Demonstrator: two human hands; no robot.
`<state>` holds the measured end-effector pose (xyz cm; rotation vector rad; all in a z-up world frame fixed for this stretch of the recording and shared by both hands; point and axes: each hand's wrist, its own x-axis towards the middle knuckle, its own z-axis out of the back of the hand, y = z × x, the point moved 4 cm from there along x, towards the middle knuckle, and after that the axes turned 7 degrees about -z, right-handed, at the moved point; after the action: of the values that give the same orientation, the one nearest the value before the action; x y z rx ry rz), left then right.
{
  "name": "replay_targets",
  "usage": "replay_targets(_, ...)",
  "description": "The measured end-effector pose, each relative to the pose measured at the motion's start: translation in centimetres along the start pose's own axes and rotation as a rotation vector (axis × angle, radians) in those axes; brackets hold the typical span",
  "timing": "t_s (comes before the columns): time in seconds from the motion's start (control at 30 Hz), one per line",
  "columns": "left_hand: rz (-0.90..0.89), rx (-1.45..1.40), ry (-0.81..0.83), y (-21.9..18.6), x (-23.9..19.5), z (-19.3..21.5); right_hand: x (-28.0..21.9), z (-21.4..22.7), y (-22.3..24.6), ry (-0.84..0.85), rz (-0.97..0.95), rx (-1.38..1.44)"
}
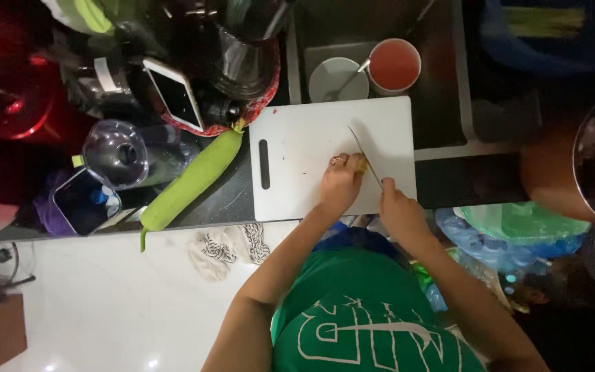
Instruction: Peeling and then slicing ginger on a white cutting board.
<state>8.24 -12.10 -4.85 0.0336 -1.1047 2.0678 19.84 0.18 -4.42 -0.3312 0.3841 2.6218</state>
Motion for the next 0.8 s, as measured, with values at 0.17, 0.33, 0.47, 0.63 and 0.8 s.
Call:
replay_targets(0.17, 0.015, 0.034, -0.054, 0.2, -0.4, -0.7, -1.6, 1.2, 1.3, 0.012, 0.003, -0.030)
replay_targets(0.33, 0.087, 0.060, 0.115, -0.4, -0.8, -1.4, -2.8, 2.9, 1.8, 0.039, 0.060, -0.066)
replay_targets(0.47, 0.127, 0.073, 0.146, -1.2, -1.4, -1.3, -3.3, 1.3, 0.9, 0.039, 0.063, -0.054)
replay_targets(0.63, 0.083, 0.039, 0.129, -1.2, -1.2, -1.2, -1.4, -1.5, -0.1, -0.002, 0.088, -0.018)
replay_targets(0.8, 0.090, 0.094, 0.131, -1.3, -1.1, -1.4, -0.2, -1.1, 0.7, 0.089, 0.015, 0.007)
